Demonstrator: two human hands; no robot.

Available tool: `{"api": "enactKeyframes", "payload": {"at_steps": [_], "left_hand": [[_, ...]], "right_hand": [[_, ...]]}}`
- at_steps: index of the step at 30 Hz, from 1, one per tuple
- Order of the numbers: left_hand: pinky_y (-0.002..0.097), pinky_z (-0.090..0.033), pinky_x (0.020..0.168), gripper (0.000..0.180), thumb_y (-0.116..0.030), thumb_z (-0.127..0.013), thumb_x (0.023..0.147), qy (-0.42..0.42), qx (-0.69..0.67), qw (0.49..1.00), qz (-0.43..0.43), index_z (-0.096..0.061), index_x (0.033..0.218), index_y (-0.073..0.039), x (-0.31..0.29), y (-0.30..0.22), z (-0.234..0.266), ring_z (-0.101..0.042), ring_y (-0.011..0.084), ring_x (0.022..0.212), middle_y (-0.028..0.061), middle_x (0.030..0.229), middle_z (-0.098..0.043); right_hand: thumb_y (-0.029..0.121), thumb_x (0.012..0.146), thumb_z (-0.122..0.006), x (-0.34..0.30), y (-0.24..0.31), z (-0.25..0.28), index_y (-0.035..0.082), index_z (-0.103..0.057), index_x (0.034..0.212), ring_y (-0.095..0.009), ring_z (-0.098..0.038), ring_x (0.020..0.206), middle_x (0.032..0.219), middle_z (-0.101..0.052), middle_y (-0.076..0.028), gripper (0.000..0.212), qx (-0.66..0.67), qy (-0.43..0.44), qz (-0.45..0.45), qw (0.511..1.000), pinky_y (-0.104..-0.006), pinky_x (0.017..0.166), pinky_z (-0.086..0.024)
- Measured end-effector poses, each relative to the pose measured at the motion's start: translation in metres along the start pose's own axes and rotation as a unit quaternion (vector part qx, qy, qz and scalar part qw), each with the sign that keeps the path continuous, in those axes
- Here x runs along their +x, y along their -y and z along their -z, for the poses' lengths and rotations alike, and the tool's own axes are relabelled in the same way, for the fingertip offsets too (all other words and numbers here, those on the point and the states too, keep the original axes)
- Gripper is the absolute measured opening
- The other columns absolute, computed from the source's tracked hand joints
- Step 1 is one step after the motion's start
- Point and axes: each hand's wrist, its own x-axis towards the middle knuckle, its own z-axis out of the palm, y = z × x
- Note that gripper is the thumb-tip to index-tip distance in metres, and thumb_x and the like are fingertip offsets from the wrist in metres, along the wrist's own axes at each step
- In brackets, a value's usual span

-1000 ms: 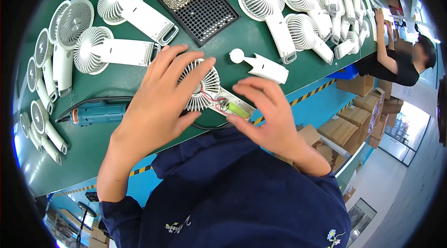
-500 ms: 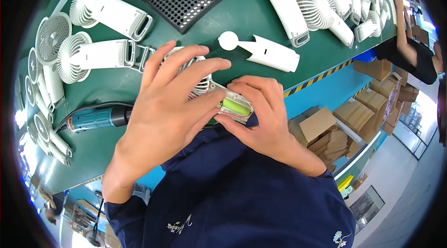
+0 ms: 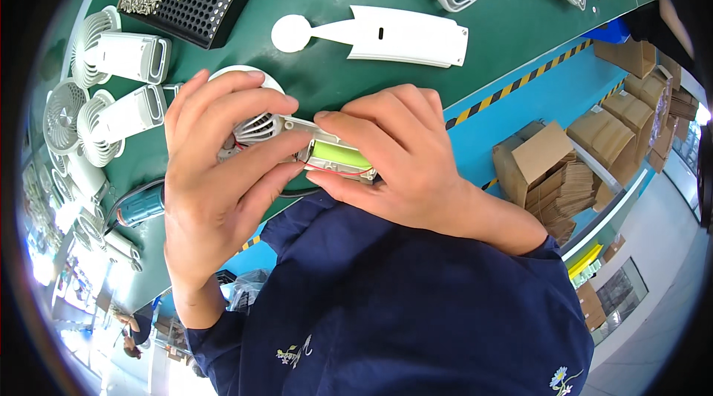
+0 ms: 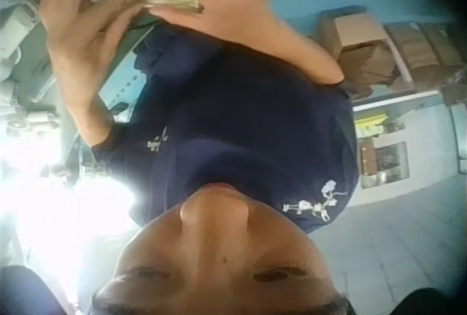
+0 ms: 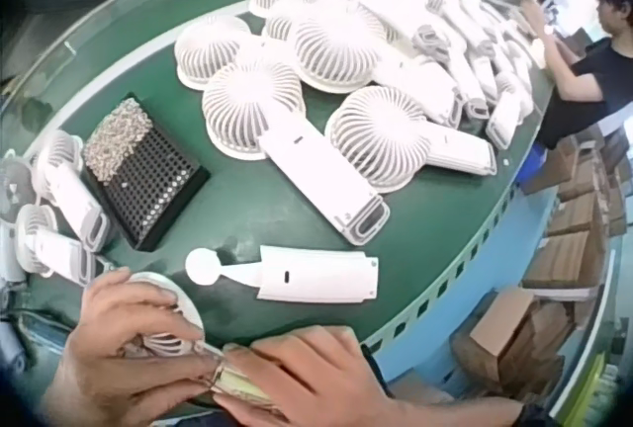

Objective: Assemble small handheld electric fans on a production line using an electric screwdriver.

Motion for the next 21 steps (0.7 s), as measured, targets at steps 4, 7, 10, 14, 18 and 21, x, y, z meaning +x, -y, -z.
{"api": "enactKeyframes", "payload": {"at_steps": [4, 7, 10, 14, 18, 21], "left_hand": [[0.0516, -0.033, 0.104, 0.028, -0.012, -0.078, 0.06, -0.011, 0.0, 1.0, 0.005, -0.075, 0.089, -0.009, -0.002, -0.002, -0.002, -0.055, 0.0296, 0.114, 0.0055, 0.112, -0.063], [0.051, -0.034, 0.104, 0.036, -0.011, -0.079, 0.059, -0.018, -0.019, 1.0, 0.016, -0.073, 0.094, -0.008, -0.004, -0.004, 0.002, -0.055, 0.031, 0.115, 0.0088, 0.118, -0.061], [0.049, -0.036, 0.101, 0.052, -0.006, -0.075, 0.059, -0.065, -0.056, 0.996, 0.028, -0.067, 0.111, -0.004, -0.013, 0.003, -0.001, -0.051, 0.0362, 0.116, 0.0165, 0.126, -0.057], [0.0458, -0.038, 0.098, 0.06, -0.006, -0.076, 0.06, -0.088, 0.004, 0.994, 0.067, -0.062, 0.118, -0.004, -0.019, -0.001, -0.009, -0.05, 0.036, 0.114, 0.0158, 0.127, -0.054], [0.0454, -0.039, 0.095, 0.056, -0.012, -0.08, 0.062, -0.187, 0.056, 0.979, 0.055, -0.06, 0.114, -0.002, -0.026, -0.007, -0.028, -0.051, 0.0361, 0.111, 0.017, 0.12, -0.054], [0.0459, -0.039, 0.095, 0.054, -0.012, -0.081, 0.063, -0.191, 0.041, 0.977, 0.082, -0.06, 0.112, -0.003, -0.029, -0.01, -0.028, -0.051, 0.0371, 0.111, 0.0171, 0.12, -0.054]], "right_hand": [[0.024, 0.064, -0.081, -0.002, 0.0, -0.001, 0.008, -0.063, 0.105, -0.021, -0.054, 0.089, 0.097, -0.056, -0.001, 0.048, -0.002, -0.001, 0.003, 1.0, -0.0353, 0.076, -0.039], [0.024, 0.065, -0.08, -0.002, 0.001, -0.002, 0.008, -0.064, 0.105, -0.021, -0.054, 0.087, 0.096, -0.056, -0.001, 0.046, 0.002, -0.007, 0.007, 1.0, -0.0355, 0.075, -0.039], [0.021, 0.065, -0.079, -0.003, 0.0, -0.001, 0.009, -0.063, 0.106, -0.021, -0.054, 0.078, 0.094, -0.057, -0.001, 0.046, -0.008, -0.009, 0.016, 1.0, -0.0346, 0.074, -0.038], [0.018, 0.063, -0.08, 0.0, 0.002, 0.003, 0.009, -0.063, 0.107, -0.019, -0.055, 0.076, 0.095, -0.057, -0.002, 0.049, -0.015, 0.009, 0.008, 1.0, -0.0334, 0.072, -0.038], [0.022, 0.063, -0.081, 0.002, 0.004, 0.002, 0.009, -0.063, 0.108, -0.018, -0.057, 0.08, 0.098, -0.059, -0.003, 0.05, -0.005, 0.015, 0.015, 1.0, -0.0314, 0.069, -0.038], [0.027, 0.065, -0.081, 0.014, 0.014, 0.015, 0.008, -0.063, 0.108, -0.017, -0.058, 0.08, 0.097, -0.059, -0.003, 0.05, 0.037, 0.081, -0.054, 0.995, -0.0306, 0.069, -0.038]]}}
